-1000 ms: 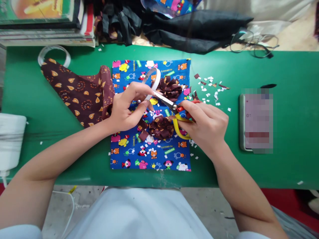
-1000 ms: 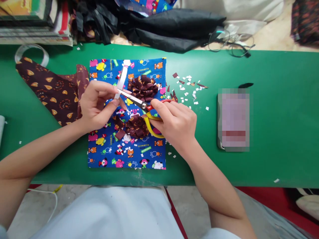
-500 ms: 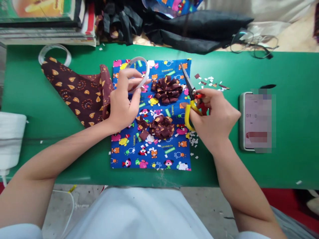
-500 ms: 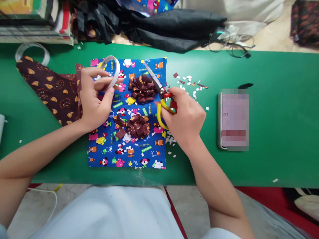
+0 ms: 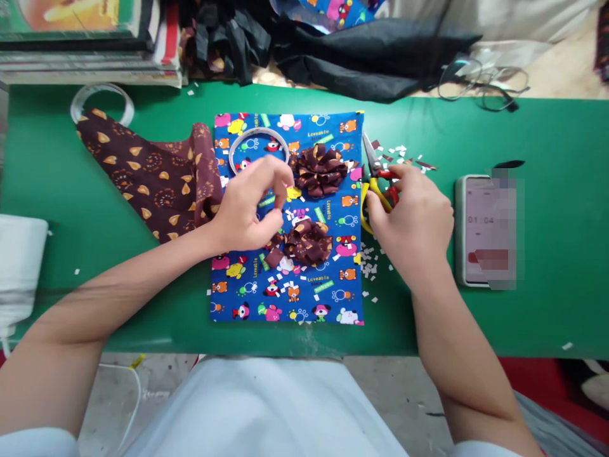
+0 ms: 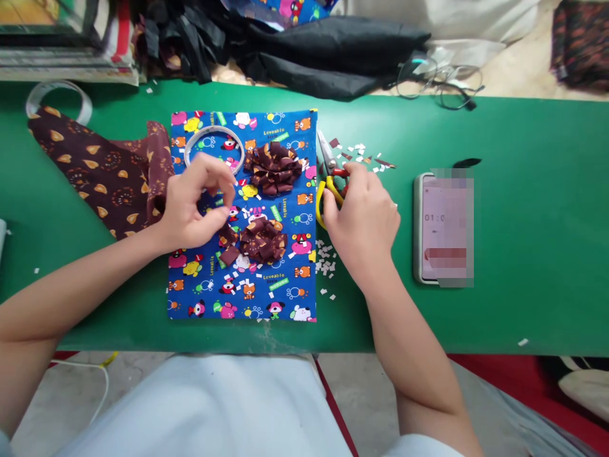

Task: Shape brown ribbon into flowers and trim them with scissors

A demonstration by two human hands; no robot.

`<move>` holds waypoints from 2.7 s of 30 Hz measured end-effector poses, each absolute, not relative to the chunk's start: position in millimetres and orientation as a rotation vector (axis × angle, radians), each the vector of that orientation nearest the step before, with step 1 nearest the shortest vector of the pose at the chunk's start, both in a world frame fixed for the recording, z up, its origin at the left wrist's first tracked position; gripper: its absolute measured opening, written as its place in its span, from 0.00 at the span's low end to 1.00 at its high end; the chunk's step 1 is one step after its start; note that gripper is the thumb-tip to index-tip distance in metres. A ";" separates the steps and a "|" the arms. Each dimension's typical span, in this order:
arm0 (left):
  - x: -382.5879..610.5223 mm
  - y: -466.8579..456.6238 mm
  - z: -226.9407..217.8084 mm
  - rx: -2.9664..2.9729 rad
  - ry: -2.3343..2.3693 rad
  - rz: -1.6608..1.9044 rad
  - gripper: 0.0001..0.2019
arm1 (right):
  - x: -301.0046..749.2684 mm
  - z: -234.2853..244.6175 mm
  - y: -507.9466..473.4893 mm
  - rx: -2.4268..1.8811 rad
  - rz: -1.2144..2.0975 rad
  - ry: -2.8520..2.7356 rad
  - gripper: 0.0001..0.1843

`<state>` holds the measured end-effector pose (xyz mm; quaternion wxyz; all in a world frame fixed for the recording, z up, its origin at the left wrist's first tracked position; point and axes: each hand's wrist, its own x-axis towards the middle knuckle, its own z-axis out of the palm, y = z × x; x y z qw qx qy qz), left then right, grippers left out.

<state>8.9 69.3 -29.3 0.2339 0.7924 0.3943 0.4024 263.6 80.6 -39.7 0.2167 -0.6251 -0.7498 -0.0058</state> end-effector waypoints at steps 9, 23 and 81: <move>14.7 64.9 -29.8 2.765 0.952 0.720 0.15 | 266.7 -45.1 81.0 -1.565 -0.041 -2.095 0.18; 12.7 68.7 -26.9 2.430 0.901 0.832 0.12 | 263.0 -44.2 79.5 -1.532 -0.159 -2.071 0.16; 30.9 56.6 -32.2 2.398 0.892 1.095 0.09 | 219.9 -25.3 46.9 -1.102 0.489 -2.091 0.01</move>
